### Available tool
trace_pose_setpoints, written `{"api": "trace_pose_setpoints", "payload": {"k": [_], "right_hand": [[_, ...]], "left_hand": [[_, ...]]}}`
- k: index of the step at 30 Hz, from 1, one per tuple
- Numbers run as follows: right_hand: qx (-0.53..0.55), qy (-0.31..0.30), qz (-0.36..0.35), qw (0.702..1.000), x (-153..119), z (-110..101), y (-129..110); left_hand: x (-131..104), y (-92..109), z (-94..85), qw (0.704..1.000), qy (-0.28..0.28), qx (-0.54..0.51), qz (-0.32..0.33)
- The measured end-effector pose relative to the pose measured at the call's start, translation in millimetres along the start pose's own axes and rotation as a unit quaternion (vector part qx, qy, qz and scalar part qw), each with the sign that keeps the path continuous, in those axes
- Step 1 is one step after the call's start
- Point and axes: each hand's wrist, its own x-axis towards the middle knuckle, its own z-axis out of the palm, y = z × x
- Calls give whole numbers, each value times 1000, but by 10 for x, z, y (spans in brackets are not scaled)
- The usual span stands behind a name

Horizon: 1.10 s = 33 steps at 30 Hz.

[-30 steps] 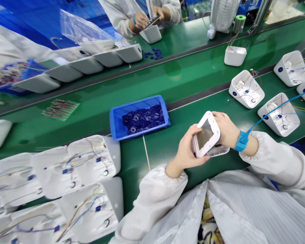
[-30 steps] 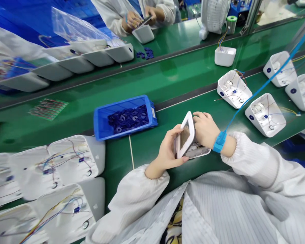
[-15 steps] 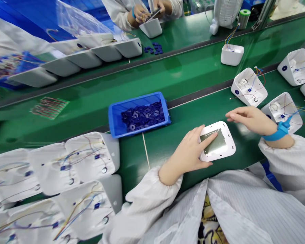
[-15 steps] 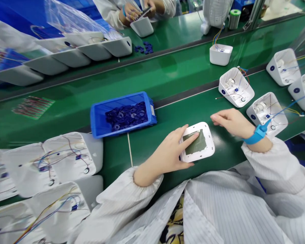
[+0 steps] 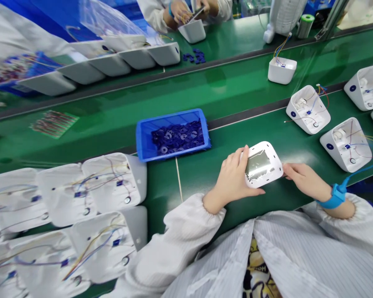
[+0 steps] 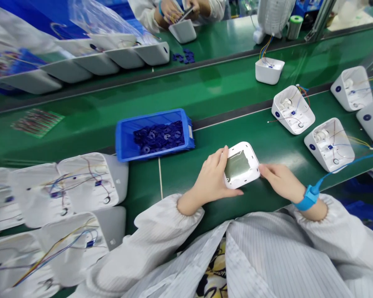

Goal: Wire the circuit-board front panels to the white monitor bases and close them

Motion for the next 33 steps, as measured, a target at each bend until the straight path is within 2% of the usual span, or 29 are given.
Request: {"api": "trace_pose_setpoints", "payload": {"k": [6,9,11,13,16,17,19,22,25,27,33], "right_hand": [[-12,117,-110,987,38,480,57],[-31,149,-127,980,145,581,66],[-37,123,-131,983,235,522,55],[-26,64,-128,989,323,398,31],[21,-17,-103,994,425,221,-22],[38,-32,-96,994,448,185,-43],[65,-49,-88,993,482,153,-88],[86,-71,-76,991,513,154,-154],[88,-83,-53,991,540,158,-202],[92,-80,-42,992,556,155,-219],[138,-70,-42,987,552,145,-196]], "left_hand": [[-10,116,60,991,76,47,-104],[-105,188,128,986,98,58,-124],[-257,257,200,983,111,62,-136],[-446,326,269,981,121,51,-143],[-609,339,275,981,123,-23,-146],[-585,303,239,979,119,-64,-151],[-394,168,121,968,119,-148,-167],[98,-85,-91,954,166,-196,-153],[469,-221,-220,947,162,-239,-141],[541,-229,-243,945,154,-245,-150],[441,-140,-214,943,174,-229,-165]]}}
